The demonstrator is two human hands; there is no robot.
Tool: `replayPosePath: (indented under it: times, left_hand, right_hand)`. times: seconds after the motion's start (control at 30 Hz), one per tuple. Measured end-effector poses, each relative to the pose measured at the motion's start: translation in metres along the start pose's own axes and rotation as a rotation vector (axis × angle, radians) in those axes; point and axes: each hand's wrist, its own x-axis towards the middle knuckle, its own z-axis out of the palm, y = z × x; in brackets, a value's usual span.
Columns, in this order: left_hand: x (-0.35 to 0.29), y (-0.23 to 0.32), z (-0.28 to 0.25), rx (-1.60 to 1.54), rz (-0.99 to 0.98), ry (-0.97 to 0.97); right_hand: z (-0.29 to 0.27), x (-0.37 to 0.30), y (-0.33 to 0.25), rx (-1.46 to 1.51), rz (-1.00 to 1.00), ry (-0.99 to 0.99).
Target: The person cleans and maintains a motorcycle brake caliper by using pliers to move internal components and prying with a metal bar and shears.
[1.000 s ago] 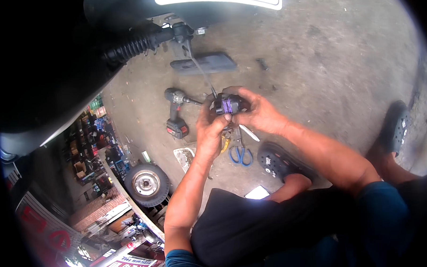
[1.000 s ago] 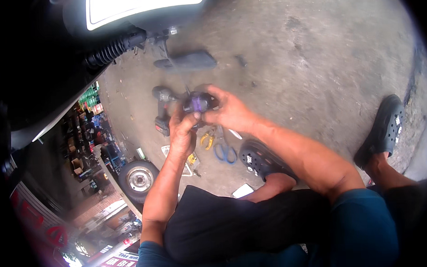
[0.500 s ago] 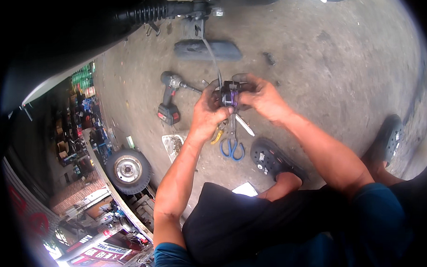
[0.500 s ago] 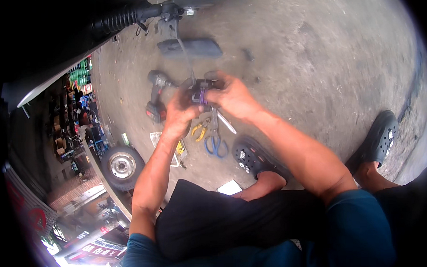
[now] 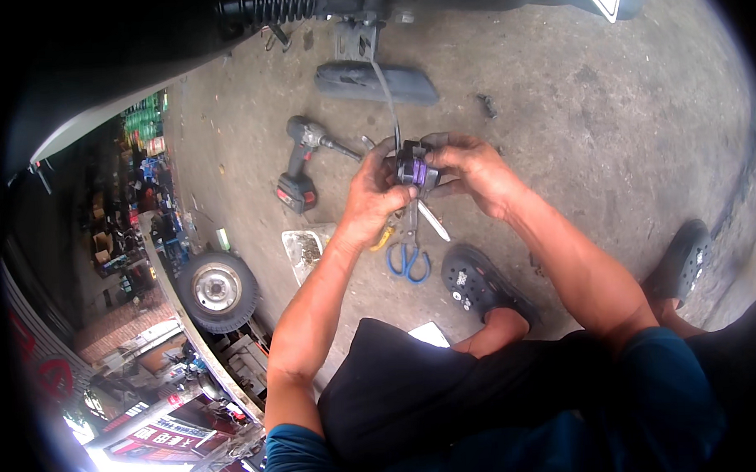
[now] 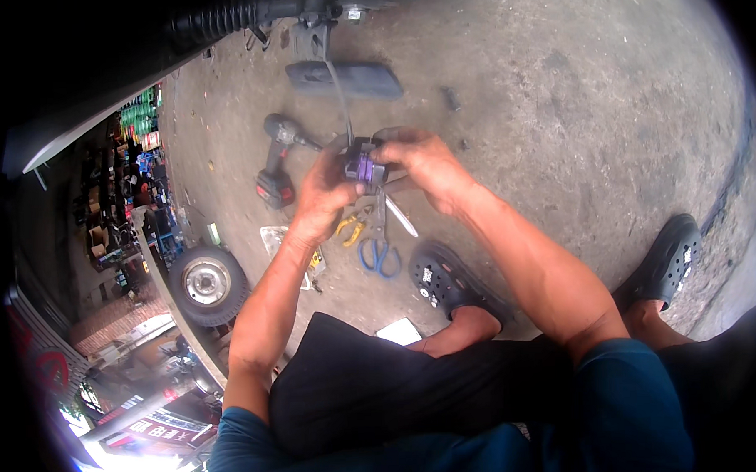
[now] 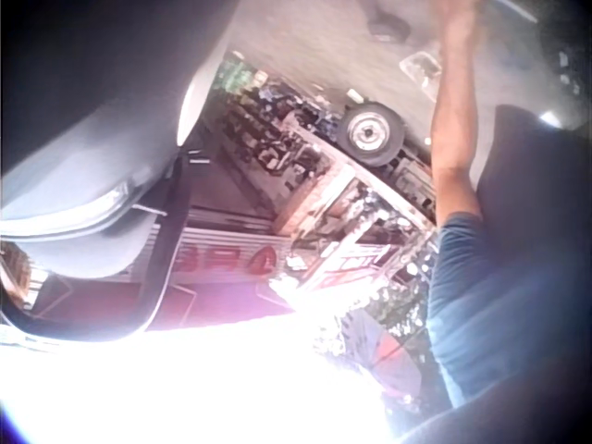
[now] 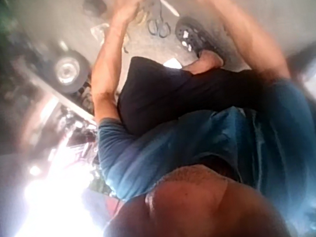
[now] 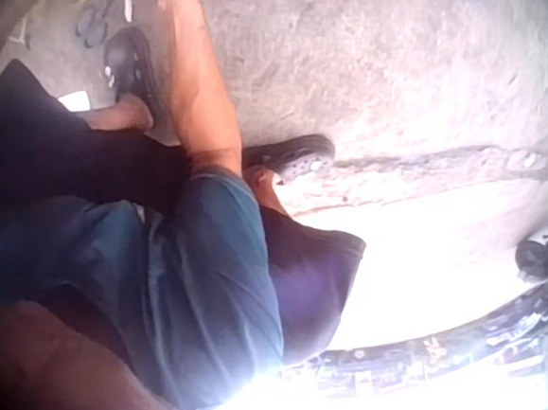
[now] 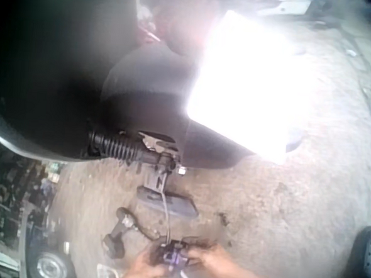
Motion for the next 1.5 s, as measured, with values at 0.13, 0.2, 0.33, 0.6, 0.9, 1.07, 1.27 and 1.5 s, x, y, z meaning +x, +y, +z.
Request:
replayPosePath:
  times: [0.13, 0.2, 0.33, 0.6, 0.9, 1.07, 1.27, 1.5]
  left_hand:
    - [0.002, 0.0, -0.003, 0.039, -0.05, -0.025]
    - [0.003, 0.001, -0.002, 0.014, -0.059, -0.024]
    - [0.004, 0.0, -0.002, 0.028, -0.04, -0.016]
    - [0.005, 0.003, 0.01, -0.062, -0.037, -0.001]
    - [-0.064, -0.021, -0.041, 0.479, -0.127, 0.332]
    - [-0.126, -0.135, -0.038, 0.525, -0.325, 0.308]
    - [-0.119, -0.218, -0.012, 0.633, -0.159, 0.657]
    - [-0.107, -0.225, 0.0, 0.95, -0.193, 0.698]
  right_hand:
    - [0.002, 0.002, -0.004, 0.007, 0.027, -0.026]
    - [0.002, 0.003, -0.007, -0.05, 0.013, -0.023]
    - [0.002, 0.007, -0.012, -0.138, 0.021, -0.055]
    - [0.001, 0.032, 0.019, 0.231, 0.1, -0.024]
    - [-0.023, 0.049, 0.006, 0.41, 0.27, -0.175]
    - [-0.044, 0.059, 0.0, 0.376, 0.271, -0.164]
    - [-0.038, 0.068, -0.016, -0.124, 0.214, 0.099]
    - [-0.031, 0.062, -0.028, -0.319, 0.186, 0.232]
